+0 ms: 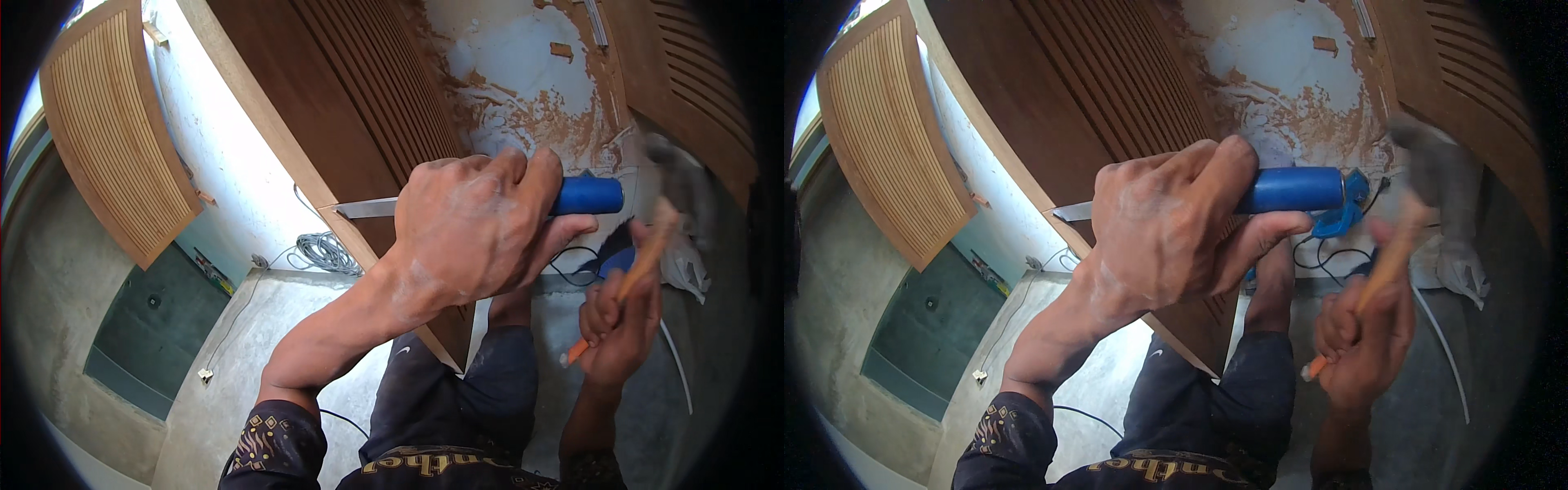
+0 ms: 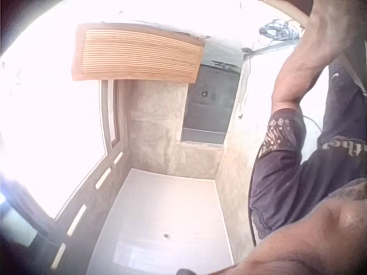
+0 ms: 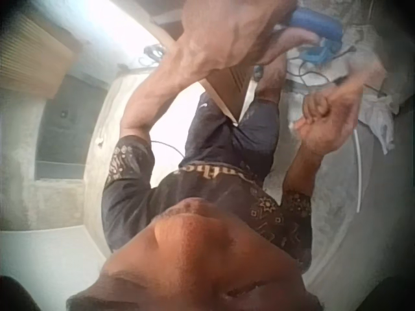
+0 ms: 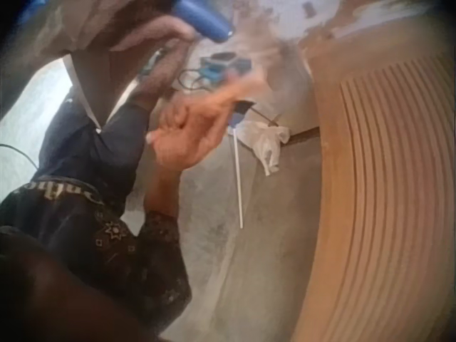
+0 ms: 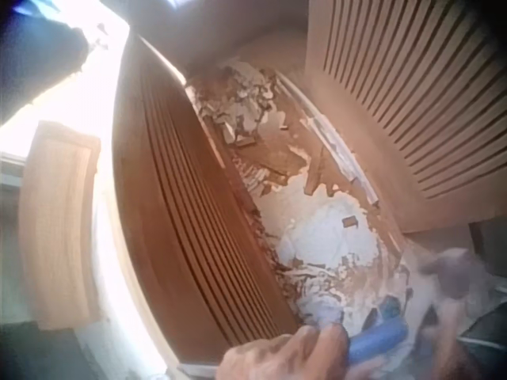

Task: The person uses a hammer and chisel to carve a recess into a wooden frame, then marks a spot on the wood with a pencil.

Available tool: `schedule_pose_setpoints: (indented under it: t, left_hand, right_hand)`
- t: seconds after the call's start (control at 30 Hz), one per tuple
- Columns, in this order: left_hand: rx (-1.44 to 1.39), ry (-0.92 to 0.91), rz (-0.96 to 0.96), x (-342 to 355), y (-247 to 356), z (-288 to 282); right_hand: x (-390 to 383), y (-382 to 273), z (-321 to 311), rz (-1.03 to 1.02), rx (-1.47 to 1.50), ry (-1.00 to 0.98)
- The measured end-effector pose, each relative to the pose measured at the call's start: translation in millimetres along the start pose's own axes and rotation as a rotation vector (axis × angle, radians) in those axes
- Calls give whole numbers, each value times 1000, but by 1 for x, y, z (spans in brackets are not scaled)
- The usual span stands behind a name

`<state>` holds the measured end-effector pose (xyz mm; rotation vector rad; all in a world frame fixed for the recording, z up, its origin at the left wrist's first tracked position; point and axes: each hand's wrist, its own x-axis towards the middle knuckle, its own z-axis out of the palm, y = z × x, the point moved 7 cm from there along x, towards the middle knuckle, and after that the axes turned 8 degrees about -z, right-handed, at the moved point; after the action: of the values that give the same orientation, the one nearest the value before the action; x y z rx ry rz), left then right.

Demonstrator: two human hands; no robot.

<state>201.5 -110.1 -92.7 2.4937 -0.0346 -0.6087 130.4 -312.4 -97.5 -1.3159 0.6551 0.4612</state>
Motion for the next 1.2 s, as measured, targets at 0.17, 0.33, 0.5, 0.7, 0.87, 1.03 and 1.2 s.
schedule_pose_setpoints:
  t: [0.17, 0.33, 0.5, 0.7, 0.87, 1.03, 1.2]
  left_hand:
    - [41, 67, -7, -3, -11, -3]
    - [40, 79, 90, -15, -2, -1]
    - [-86, -37, 184, -29, 33, 4]
    - [-177, -63, 155, -32, 33, 18]
    - [-161, -24, 135, -22, 24, 21]
    - [-148, -12, 98, -20, 19, 21]
    - [-142, 19, 97, -18, 18, 20]
  right_hand:
    - [-9, 16, -7, 0, -213, -252]
    - [2, 0, -7, 21, 5, -3]
    - [5, 5, -13, -63, -67, 72]
    - [9, 7, -15, -88, -153, 118]
    - [7, 14, -15, 20, -55, 116]
    - [11, 15, -14, 25, -63, 114]
    - [14, 16, -18, 27, -43, 104]
